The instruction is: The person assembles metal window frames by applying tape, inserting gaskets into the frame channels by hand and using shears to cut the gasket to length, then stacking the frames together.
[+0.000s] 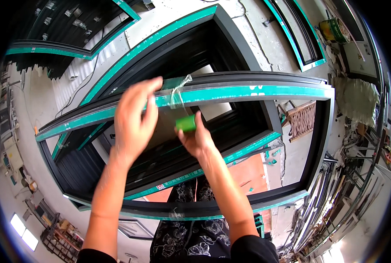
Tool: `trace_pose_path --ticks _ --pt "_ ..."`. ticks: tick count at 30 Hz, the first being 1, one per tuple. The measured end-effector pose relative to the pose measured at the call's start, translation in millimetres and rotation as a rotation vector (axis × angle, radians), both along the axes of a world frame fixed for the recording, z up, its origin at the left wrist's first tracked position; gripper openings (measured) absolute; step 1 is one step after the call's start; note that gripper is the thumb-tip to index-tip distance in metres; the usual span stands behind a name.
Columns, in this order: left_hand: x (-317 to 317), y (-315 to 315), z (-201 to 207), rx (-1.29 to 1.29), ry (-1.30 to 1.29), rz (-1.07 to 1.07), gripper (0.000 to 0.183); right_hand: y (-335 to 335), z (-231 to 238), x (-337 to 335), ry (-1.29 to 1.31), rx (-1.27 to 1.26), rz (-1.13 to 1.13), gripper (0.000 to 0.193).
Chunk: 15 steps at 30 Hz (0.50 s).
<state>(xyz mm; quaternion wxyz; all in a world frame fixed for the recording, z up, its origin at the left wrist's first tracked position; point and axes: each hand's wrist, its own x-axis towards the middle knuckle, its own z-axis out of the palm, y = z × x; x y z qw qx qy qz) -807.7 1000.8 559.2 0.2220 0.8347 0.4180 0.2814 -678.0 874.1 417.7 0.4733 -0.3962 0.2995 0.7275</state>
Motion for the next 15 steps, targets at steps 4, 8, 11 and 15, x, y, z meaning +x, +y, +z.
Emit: trace_pose_path --ticks 4,8,11,15 --pt "17.1 78.4 -50.5 -0.498 0.017 -0.148 0.030 97.5 -26.7 -6.9 0.024 0.192 -0.130 0.046" --pt "35.7 101.5 -70.9 -0.623 0.387 -0.141 0.042 149.6 -14.3 7.0 -0.153 0.615 0.040 0.054" --pt "30.1 100.7 -84.2 -0.651 0.211 -0.155 0.051 152.4 -16.8 13.9 -0.244 0.633 0.107 0.060" --pt "20.8 102.3 -99.1 -0.625 0.128 -0.163 0.053 145.4 6.3 9.9 -0.249 0.599 0.061 0.068"
